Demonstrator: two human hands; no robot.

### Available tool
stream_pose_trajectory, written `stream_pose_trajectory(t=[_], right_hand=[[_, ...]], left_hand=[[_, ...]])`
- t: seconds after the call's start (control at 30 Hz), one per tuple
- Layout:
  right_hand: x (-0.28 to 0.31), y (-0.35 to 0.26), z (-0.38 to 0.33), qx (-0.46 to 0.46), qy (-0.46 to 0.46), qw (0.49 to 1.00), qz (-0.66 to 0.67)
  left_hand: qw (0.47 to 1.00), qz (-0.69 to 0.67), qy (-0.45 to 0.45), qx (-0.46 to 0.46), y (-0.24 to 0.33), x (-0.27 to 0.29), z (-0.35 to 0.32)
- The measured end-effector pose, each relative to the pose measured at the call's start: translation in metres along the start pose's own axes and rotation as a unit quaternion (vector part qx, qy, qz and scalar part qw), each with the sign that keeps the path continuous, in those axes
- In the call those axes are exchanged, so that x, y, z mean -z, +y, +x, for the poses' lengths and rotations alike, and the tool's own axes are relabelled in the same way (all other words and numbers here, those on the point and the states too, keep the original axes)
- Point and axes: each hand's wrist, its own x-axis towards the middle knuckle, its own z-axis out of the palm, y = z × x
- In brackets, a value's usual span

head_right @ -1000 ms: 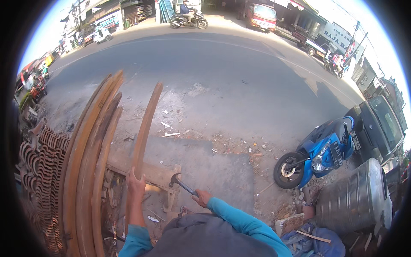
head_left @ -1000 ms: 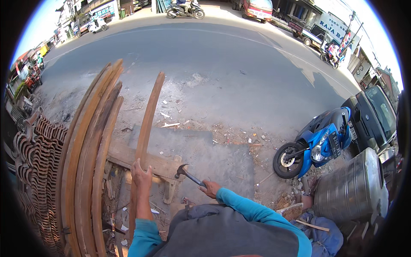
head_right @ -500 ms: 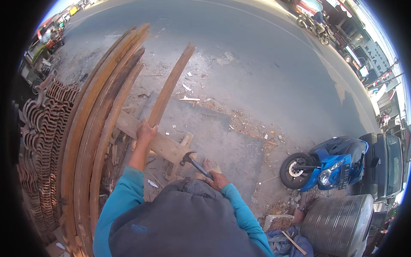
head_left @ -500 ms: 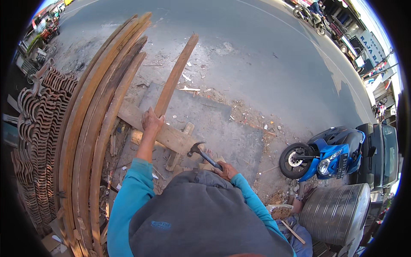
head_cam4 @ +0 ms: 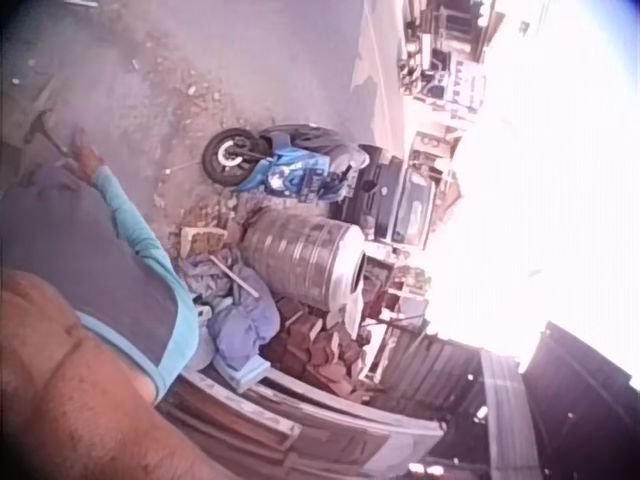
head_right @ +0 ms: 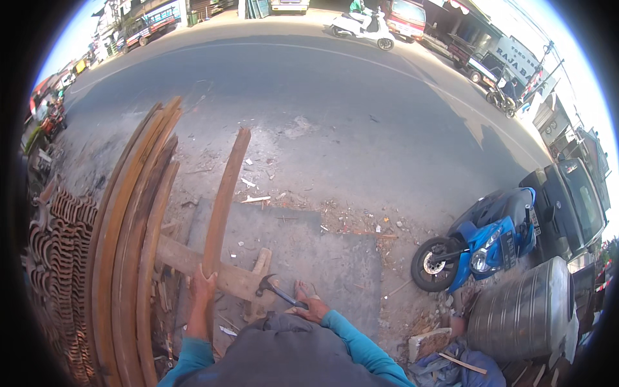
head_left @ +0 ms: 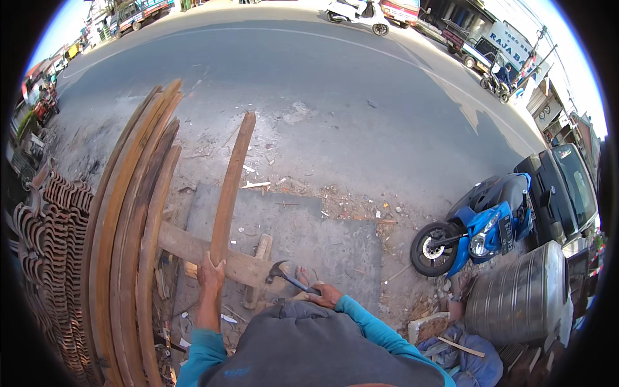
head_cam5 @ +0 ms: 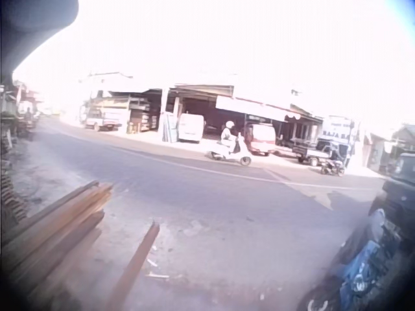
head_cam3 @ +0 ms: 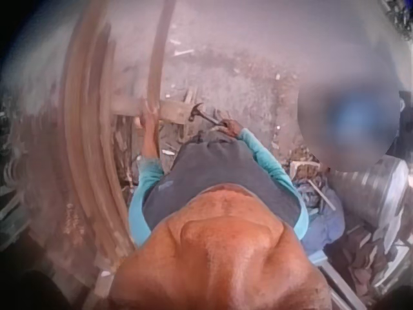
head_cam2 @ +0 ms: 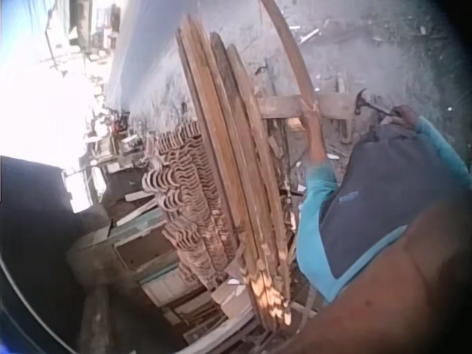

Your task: The person removes nails from wooden planks using pincers and a claw hammer.

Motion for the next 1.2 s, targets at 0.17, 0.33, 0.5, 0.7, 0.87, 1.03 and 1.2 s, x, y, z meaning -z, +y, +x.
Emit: stream_pose_trajectory(t=[0.17, 0.33, 0.5, 0.7, 0.87, 1.03, 1.2], right_hand=[[0.008, -0.025, -0.003, 0.049, 0.105, 0.991, 0.067], [0.026, -0.020, 0.009, -0.015, 0.140, 0.987, 0.074], [0.063, -0.045, 0.024, -0.054, 0.152, 0.981, 0.106], [0.129, -0.086, 0.076, -0.076, 0.184, 0.923, 0.329], [0.176, -0.071, 0.153, -0.120, 0.073, 0.966, 0.216], [0.220, -0.064, 0.201, -0.085, 0.052, 0.987, 0.129], [0.299, -0.115, 0.258, -0.038, 0.067, 0.997, 0.019]], left_hand=[[0.999, -0.031, 0.008, -0.039, -0.028, -0.008, -0.025], [0.999, -0.040, 0.010, 0.007, -0.003, 0.006, -0.039], [1.000, -0.019, -0.011, -0.005, -0.034, -0.044, -0.014], [0.997, -0.073, 0.036, 0.011, 0.050, -0.014, 0.056], [0.997, -0.059, 0.034, 0.036, 0.101, -0.024, 0.129], [0.983, -0.039, -0.078, 0.162, 0.122, -0.045, 0.167], [0.985, -0.025, -0.084, 0.147, 0.138, -0.049, 0.187]])
